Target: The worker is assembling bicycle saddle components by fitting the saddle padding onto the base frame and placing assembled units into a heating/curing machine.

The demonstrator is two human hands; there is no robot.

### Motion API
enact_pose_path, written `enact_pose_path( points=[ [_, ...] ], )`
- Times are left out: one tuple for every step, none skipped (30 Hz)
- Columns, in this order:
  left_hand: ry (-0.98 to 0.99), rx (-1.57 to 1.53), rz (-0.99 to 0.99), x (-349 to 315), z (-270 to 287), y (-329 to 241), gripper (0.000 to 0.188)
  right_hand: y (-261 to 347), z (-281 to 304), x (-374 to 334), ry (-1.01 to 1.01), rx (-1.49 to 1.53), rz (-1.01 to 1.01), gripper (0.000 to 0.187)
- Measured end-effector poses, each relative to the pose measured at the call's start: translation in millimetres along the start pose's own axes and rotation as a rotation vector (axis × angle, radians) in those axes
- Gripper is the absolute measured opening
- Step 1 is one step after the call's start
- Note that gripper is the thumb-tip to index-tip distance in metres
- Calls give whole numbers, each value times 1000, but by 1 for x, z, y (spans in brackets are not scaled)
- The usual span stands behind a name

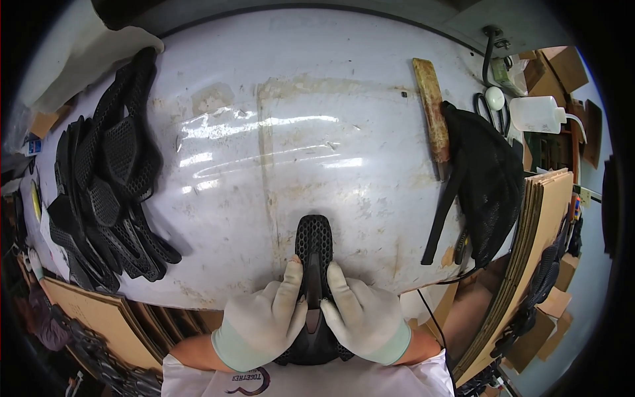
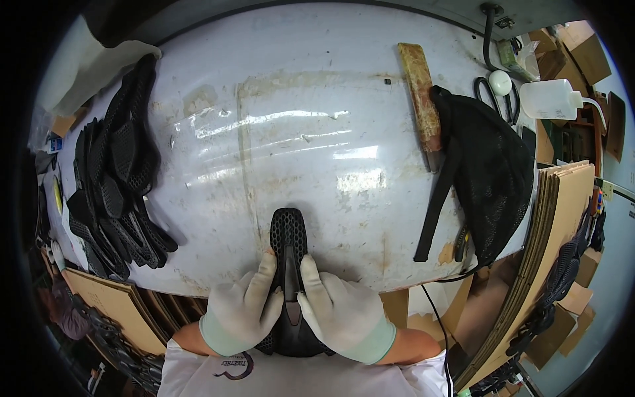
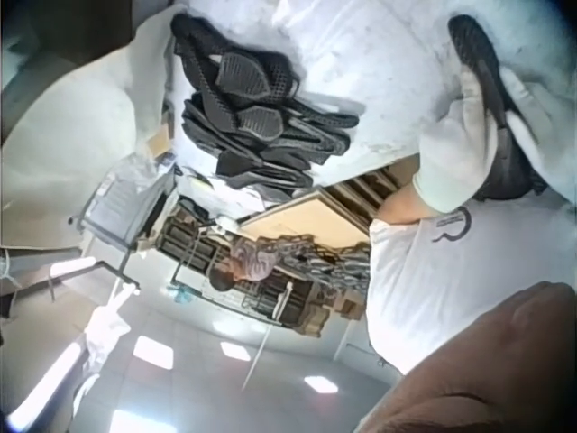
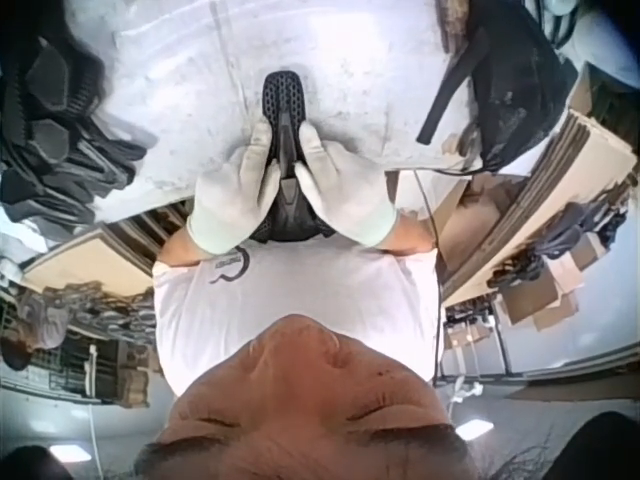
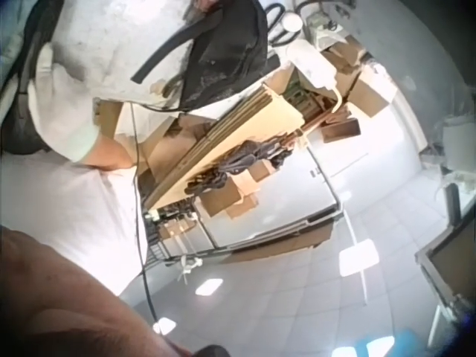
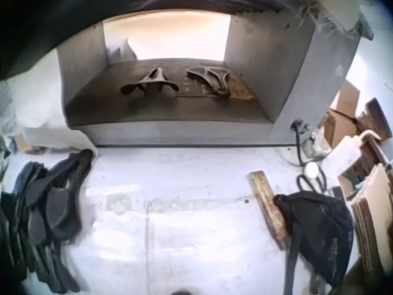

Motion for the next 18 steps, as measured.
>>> enact_pose_path(
  points=[
    [5, -4, 3, 3, 1, -3, 67, 1, -1, 0, -5, -27, 0, 67],
    [19, 48, 19, 6, 2, -4, 67, 2, -2, 2, -1, -25, -4, 67],
    [33, 99, 34, 9, 1, -5, 66, 4, -1, 5, 23, -77, -11, 67],
    [37, 98, 37, 10, 0, -4, 66, 6, 0, 8, 47, -126, -15, 67],
    [27, 96, 43, 11, 0, -3, 66, 7, 0, 10, 50, -124, -18, 67],
    [16, 94, 48, 12, 0, -3, 65, 9, 0, 11, 56, -157, -22, 66],
    [18, 92, 47, 11, -1, -3, 65, 11, -1, 12, 61, -190, -26, 66],
    [13, 100, 62, 11, -1, -4, 67, 14, -2, 12, 61, -191, -29, 66],
    [6, 108, 75, 10, -1, -4, 68, 16, -2, 12, 64, -212, -59, 64],
    [2, 109, 74, 11, -3, -4, 68, 17, -2, 11, 67, -235, -85, 63],
    [-7, 36, 115, 12, -5, -1, 71, 17, -3, 11, 62, -239, -83, 63],
    [-17, -37, 156, 13, -6, 0, 74, 16, -2, 11, 45, -226, -81, 61],
    [-26, -33, 153, 13, -7, 0, 74, 15, -3, 11, 26, -213, -78, 59],
    [-64, -44, 157, 14, -6, -1, 75, 12, -3, 8, 36, -205, -75, 56],
    [-103, -54, 161, 16, -5, -2, 77, 11, -2, 8, 29, -210, -68, 56],
    [-130, -110, 156, 20, -3, -3, 75, 10, -2, 9, 27, -178, -75, 55],
    [-136, -112, 146, 24, -1, -2, 75, 9, 0, 8, 24, -149, -88, 53],
    [14, -21, 121, 28, -4, -2, 72, 8, 1, 8, 22, -122, -121, 51]
  ],
)
Point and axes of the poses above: each hand's wrist, its own x-axis towards the middle knuckle, its own z-axis out of the back of the hand, y = z × x, the point moved 4 cm from there along x, towards the middle knuckle, and after that the axes turned 15 degrees about x, right-handed, at the moved point
